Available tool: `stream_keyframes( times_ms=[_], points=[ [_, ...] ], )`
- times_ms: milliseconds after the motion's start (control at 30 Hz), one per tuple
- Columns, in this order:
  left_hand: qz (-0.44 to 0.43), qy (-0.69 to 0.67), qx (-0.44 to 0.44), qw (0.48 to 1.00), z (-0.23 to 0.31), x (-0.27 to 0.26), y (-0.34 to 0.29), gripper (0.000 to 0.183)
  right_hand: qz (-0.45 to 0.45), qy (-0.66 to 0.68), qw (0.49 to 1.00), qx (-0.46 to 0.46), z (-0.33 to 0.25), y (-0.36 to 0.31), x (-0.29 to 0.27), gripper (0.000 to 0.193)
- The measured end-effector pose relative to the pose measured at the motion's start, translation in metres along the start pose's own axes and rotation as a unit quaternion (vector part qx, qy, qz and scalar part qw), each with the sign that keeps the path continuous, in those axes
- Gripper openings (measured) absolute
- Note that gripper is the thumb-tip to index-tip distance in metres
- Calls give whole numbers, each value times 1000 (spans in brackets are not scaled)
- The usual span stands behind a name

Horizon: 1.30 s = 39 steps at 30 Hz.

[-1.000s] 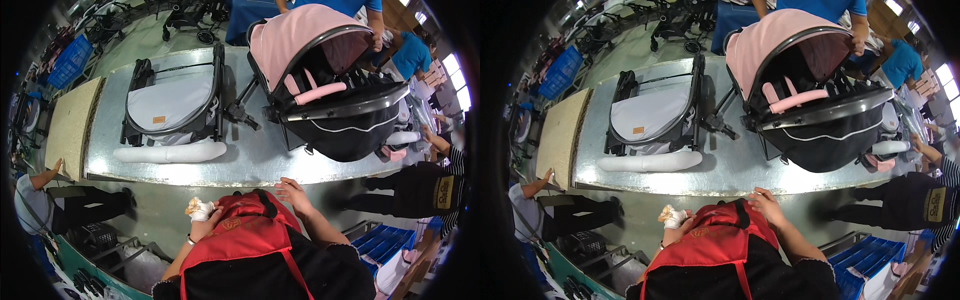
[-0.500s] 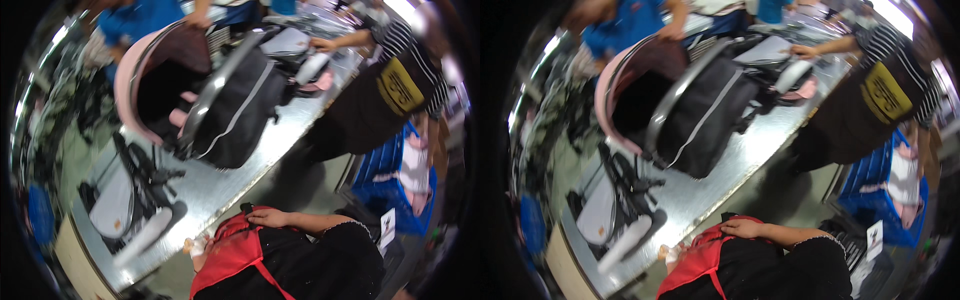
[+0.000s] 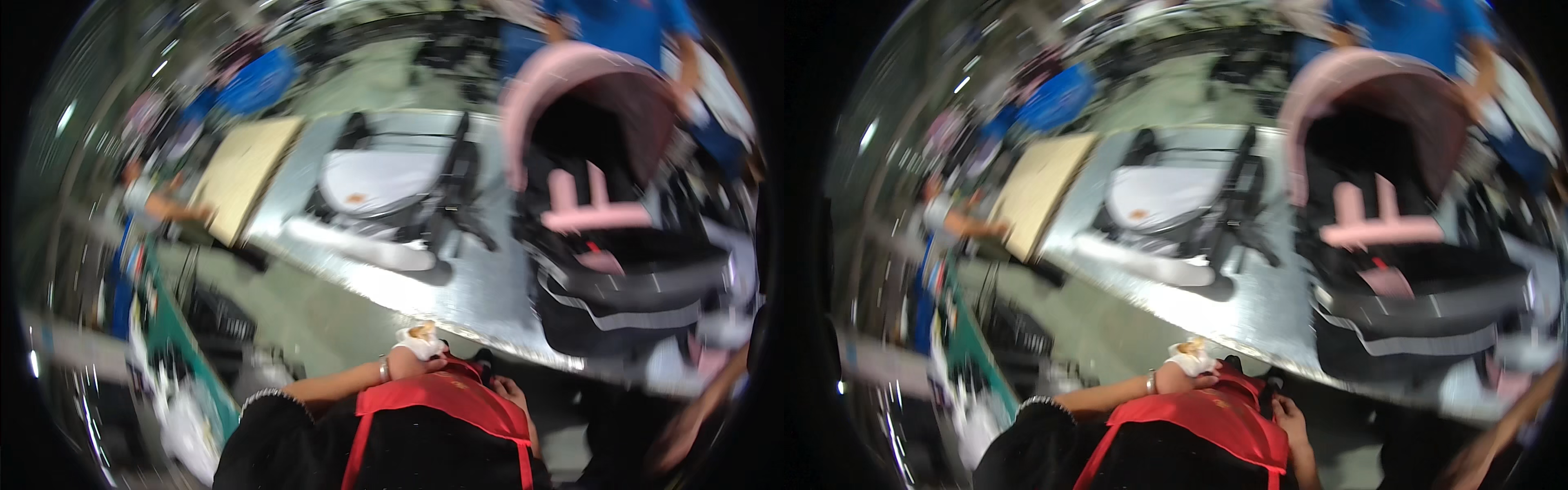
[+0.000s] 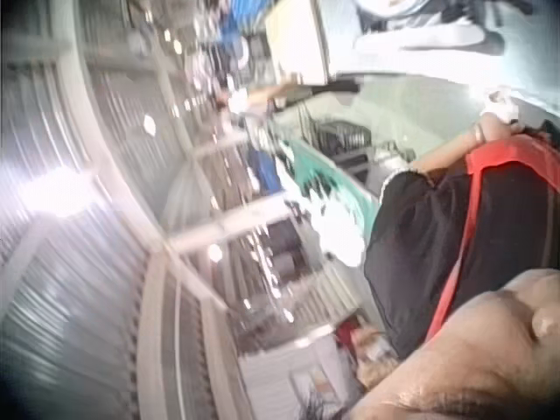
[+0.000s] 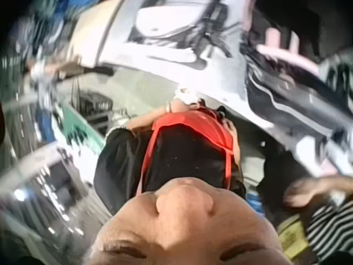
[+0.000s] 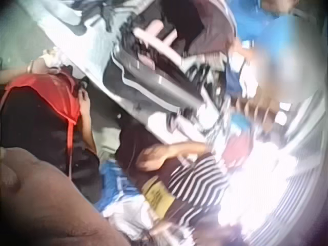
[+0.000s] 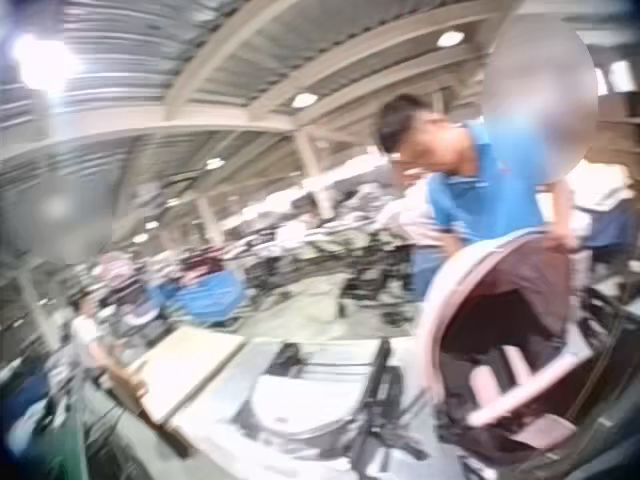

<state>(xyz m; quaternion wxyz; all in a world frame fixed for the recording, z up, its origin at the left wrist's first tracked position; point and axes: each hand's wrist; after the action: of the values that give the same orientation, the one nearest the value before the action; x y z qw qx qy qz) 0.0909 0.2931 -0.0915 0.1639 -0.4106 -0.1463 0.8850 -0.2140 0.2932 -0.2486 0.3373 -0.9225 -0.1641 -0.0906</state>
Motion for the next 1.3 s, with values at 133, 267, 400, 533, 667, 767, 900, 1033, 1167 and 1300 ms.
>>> stream_keyframes(
  times_ms=[133, 267, 400, 533, 667, 767, 900, 1033, 1167, 1300],
  points=[
    [75, -30, -112, 990, -8, 18, -44, 34, -143, -79, 984, 66, -34, 31, 17, 29],
    [159, -84, -171, 969, -34, 26, -87, 39, -239, -162, 953, 94, -58, 63, 60, 38],
    [250, -200, -281, 905, -60, 52, -143, 41, -323, -219, 914, 112, -50, 91, 127, 40],
    [321, -233, -320, 860, -103, 53, -199, 34, -343, -297, 881, 131, -16, 121, 205, 39],
    [428, -284, -422, 747, -134, 74, -272, 35, -412, -385, 811, 157, 6, 120, 306, 38],
    [473, -322, -492, 656, -156, 87, -318, 35, -480, -430, 746, 168, 38, 126, 388, 35],
    [553, -372, -549, 505, -151, 112, -339, 30, -570, -492, 631, 187, 63, 115, 475, 31],
    [579, -362, -604, 412, -132, 129, -340, 28, -620, -567, 494, 222, 84, 93, 561, 30],
    [618, -376, -639, 261, -110, 140, -332, 27, -658, -618, 370, 218, 115, 41, 645, 32],
    [711, -312, -606, 173, -104, 166, -305, 12, -763, -572, 255, 161, 179, -12, 701, 34]
  ],
)
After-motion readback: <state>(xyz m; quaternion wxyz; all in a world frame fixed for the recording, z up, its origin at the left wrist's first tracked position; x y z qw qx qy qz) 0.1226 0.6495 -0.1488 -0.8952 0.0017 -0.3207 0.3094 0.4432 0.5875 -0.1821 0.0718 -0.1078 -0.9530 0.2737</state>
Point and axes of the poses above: each hand's wrist, its own y-axis towards the middle knuckle, its own x-axis out of the palm, z = x × y, and after that the axes turned 13 degrees about y, right-handed
